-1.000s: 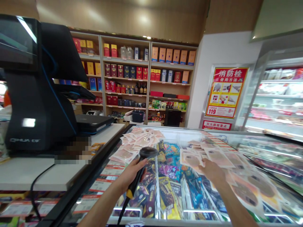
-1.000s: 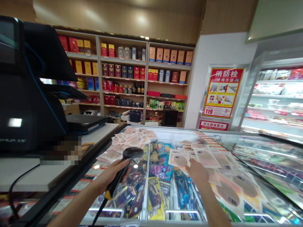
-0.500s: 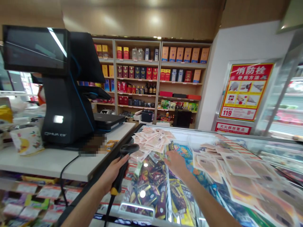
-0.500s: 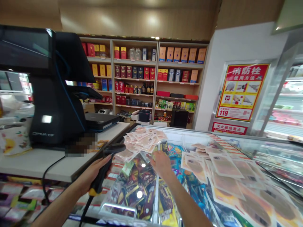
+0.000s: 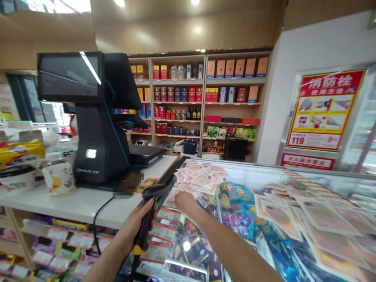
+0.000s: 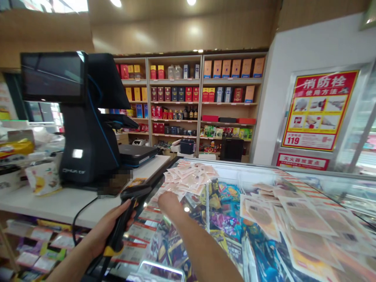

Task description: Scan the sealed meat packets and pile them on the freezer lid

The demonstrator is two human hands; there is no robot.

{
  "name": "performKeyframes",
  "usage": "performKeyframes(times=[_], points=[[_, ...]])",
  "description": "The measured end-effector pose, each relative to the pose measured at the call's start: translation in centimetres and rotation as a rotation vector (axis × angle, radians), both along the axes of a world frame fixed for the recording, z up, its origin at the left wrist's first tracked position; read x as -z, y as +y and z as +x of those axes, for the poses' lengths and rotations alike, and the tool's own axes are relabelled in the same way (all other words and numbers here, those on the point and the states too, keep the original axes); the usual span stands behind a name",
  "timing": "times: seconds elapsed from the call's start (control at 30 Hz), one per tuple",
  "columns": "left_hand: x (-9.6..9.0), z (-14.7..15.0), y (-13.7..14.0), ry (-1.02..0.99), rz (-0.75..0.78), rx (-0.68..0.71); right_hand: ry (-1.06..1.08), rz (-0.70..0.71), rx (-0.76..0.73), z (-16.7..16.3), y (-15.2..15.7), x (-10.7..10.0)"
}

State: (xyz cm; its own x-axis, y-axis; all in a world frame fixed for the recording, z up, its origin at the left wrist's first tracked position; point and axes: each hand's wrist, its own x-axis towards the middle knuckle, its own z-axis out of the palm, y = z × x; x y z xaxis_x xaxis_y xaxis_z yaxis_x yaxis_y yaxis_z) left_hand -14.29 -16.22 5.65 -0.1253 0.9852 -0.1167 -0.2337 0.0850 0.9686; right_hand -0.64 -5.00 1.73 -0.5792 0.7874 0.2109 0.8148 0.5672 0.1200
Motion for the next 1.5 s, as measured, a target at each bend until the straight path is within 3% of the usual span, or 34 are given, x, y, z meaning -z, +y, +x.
performKeyframes(times=[0.23,0.4,0.57,0.73,0.87,1.0,1.07,1.3,1.4,1.5], points=[[0.0,1.3,0.3,-0.001,0.017,0.066,-0.075,0.101,-0.07,8.2,-2.5,0.8],[-0.9,3.8,0.5,0.026,0.019,0.115,0.107,0.012,-0.003,14.8,-4.4,1.2],[-1.5,6.6,0.6,0.044,-0.014,0.19,0.384,-0.1,0.241,18.0,-4.1,0.2],[-1.5,7.9,0.8,0.065,0.008,0.23,0.373,-0.291,0.388,19.1,-1.8,0.5],[-1.2,8.2,1.0,0.066,0.008,0.249,0.363,-0.263,0.372,19.5,-1.2,1.0],[-1.1,8.7,1.1,0.089,0.038,0.314,0.454,-0.224,0.214,20.2,-1.2,0.8],[-1.1,8.9,1.1,0.101,0.041,0.329,0.469,-0.175,0.208,20.6,-1.2,0.7],[-1.1,9.4,1.3,0.108,0.034,0.348,0.396,-0.035,0.575,20.6,-2.5,0.3],[-1.0,9.4,1.4,0.12,0.022,0.338,0.366,-0.054,0.741,19.8,-2.8,0.1],[-0.8,9.6,1.6,0.119,0.016,0.343,0.343,-0.068,0.806,18.9,-2.3,0.0]])
